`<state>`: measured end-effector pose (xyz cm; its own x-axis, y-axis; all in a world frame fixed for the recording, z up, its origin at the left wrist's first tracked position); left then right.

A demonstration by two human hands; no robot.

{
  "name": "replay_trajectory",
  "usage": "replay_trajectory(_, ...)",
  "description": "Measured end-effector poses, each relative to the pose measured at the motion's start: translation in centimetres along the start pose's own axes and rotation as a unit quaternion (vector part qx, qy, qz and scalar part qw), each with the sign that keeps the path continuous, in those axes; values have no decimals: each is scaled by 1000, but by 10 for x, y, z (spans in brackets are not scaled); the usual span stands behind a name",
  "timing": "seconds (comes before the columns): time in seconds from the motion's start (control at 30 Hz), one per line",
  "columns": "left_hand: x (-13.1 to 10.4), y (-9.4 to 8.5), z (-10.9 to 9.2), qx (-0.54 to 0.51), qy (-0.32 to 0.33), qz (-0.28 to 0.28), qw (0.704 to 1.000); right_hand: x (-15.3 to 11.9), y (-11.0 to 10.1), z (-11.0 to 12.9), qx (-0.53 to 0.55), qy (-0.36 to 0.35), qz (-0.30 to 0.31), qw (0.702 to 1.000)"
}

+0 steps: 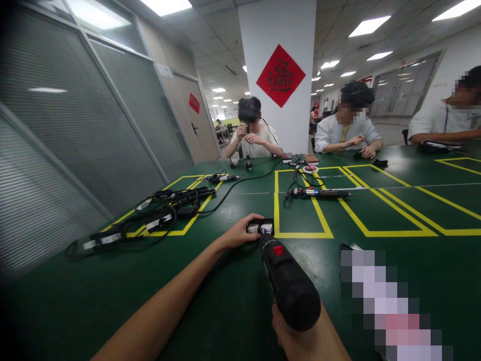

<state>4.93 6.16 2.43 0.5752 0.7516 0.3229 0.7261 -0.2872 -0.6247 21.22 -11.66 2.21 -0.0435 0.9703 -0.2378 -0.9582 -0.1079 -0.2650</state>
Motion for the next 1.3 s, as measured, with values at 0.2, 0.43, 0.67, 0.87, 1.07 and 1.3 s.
replay_trajectory(0.2,-1,-2,-1,6,-4,-9,1000,-5,-4,10,-7,12,-30,999)
replay_trajectory(0.43,-1,-1,-1,-8,-9,-7,1000,-7,-4,9,-5,16,-37,999)
replay_trajectory(0.67,-1,-2,-4,-8,1,-5,1000,18,8,-35,28,18,-51,998)
replay_trajectory(0.87,-1,-1,-3,-3,8,-5,1000,13,6,-31,73,52,-33,995)
replay_trajectory(1.07,-1,-2,-6,-1,3,-6,1000,10,5,-8,60,10,-33,998)
replay_trajectory(1.3,-1,-2,-6,-3,-6,-8,1000,13,7,-11,48,35,-42,997)
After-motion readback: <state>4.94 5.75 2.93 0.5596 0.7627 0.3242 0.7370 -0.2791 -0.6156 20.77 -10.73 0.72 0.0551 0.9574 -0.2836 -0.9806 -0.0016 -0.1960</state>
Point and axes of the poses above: each hand's wrist, its own x-axis towards the middle knuckle, its own y-axis out of the palm, z = x × y, the point moved 8 cm from there along x, towards the middle knuckle, and after that the axes turned 9 degrees about y, right-handed, at the moved point
